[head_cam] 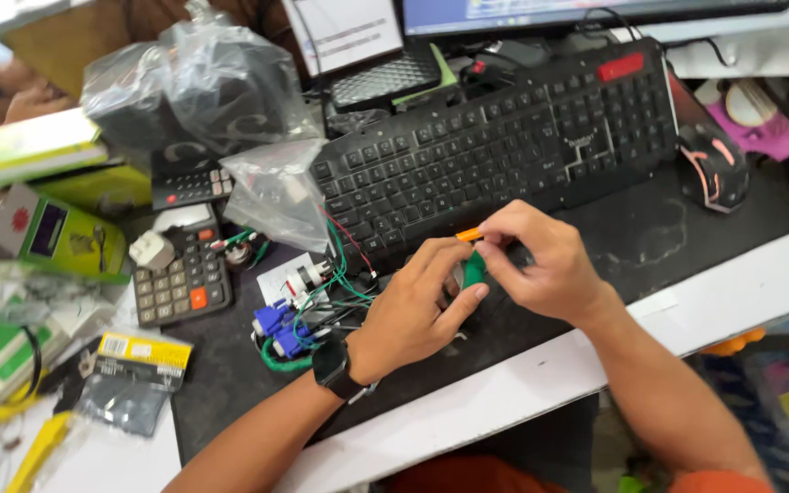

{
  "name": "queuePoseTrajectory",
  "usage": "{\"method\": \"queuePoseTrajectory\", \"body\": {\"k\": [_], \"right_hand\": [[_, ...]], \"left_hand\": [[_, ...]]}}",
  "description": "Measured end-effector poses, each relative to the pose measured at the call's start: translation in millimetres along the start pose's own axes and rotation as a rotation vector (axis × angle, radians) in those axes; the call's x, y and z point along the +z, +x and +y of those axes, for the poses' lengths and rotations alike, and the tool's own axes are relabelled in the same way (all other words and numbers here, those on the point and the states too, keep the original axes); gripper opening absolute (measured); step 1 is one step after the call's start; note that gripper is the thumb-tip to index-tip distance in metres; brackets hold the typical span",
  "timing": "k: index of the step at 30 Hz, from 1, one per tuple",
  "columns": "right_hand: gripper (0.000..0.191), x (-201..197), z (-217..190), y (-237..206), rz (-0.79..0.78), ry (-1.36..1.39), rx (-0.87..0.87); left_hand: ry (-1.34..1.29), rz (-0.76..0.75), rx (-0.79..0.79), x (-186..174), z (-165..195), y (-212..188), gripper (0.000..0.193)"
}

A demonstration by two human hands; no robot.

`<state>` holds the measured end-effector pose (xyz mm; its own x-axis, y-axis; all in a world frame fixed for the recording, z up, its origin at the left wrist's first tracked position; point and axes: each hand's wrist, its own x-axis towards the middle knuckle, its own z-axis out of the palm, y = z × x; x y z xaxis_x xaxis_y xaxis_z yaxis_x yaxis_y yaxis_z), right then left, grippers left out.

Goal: The person first handles a USB flash drive and types on a laptop keyboard and touchpad. They then move to a workbench, pick up a green tape roll and a utility knife, cut a strip of tape, and press the tape onto a cable on the desk, smoothing it in place by hand.

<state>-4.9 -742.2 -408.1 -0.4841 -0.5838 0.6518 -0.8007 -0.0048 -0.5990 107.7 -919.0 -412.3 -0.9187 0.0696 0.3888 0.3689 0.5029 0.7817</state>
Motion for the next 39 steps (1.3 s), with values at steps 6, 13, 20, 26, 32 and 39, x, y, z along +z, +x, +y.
{"method": "queuePoseTrajectory", "body": {"k": [6,13,20,26,32,39], "right_hand": [[0.024,0.1,1.2,-5.7,0.018,0.017,0.067],[0.021,2.7,8.6,-13.0,-0.02,-0.049,0.035],[0.015,3.6,3.8,-9.2,-0.041,0.236,0.183],[0.016,-4.7,6.3,36.8,-0.278,0.169,0.162],[0.016,-14.0,20.1,47.4,-0.355,0.53,0.264],[0.018,-24.6,30.8,29.5,-0.341,0.551,0.35]], "left_hand": [[0.042,-0.035,-0.031,3.1,-1.3,-5.1,0.054],[0.134,0.038,0.106,7.1,-6.1,-13.3,0.058],[0.043,0.141,0.182,7.8,-1.2,-20.1,0.061],[-0.012,0.19,-0.036,3.4,1.4,-13.1,0.052],[0.095,0.171,0.067,0.9,-2.6,-13.1,0.035],[-0.1,0.146,0.004,7.4,4.6,-16.4,0.048]]}}
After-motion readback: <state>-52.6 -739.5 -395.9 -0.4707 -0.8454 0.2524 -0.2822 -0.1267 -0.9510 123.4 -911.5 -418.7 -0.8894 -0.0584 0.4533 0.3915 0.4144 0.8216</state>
